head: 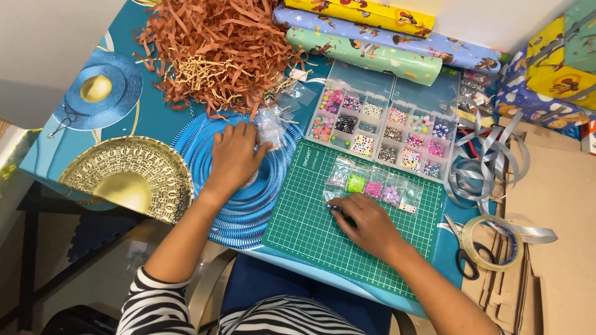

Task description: Sorting and packaging small decorative beads from an organizer into small plastic bags.

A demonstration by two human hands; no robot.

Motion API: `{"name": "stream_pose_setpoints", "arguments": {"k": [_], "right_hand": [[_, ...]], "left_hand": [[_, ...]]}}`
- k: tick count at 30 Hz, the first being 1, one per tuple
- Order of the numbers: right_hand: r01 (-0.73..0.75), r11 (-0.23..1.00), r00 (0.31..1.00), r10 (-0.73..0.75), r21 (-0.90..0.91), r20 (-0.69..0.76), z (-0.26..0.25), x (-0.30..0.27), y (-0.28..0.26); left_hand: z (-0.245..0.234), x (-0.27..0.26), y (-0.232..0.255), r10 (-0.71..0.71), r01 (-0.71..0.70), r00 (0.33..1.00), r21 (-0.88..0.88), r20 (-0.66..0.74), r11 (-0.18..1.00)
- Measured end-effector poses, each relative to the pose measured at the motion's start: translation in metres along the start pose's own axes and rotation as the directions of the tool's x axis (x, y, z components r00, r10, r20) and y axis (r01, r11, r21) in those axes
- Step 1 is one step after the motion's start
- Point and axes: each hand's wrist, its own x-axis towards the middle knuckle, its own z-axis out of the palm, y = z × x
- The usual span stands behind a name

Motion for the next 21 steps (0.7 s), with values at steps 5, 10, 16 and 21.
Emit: {"name": "stream_pose_setpoints", "arguments": {"k": [5,10,16,21], "right_hand": [[0.001,1.000,1.000,-0.001,-0.001,0.013,0.000,-0.001,0.001],[0.014,1.000,1.000,-0.014,0.003,0.015,0.000,-0.001,0.002],[0.133,0.991,0.990,-0.134,0.030,0.037,0.008,-0.008,0.017],[0.008,1.000,1.000,-0.008,0.004,0.026,0.006,-0.003,0.008]], "left_hand": [[-0.024,-0.001,0.003,-0.018,0.020,1.000,-0.156,0.013,0.988],[-0.063,0.018,-0.026,0.019,-0.059,0.984,-0.228,-0.176,0.972],[-0.070,0.048,-0.044,-0.040,0.074,0.924,0.076,-0.380,0.994],[-0.046,0.020,0.002,0.205,-0.214,0.961,-0.030,-0.185,0.976]]}}
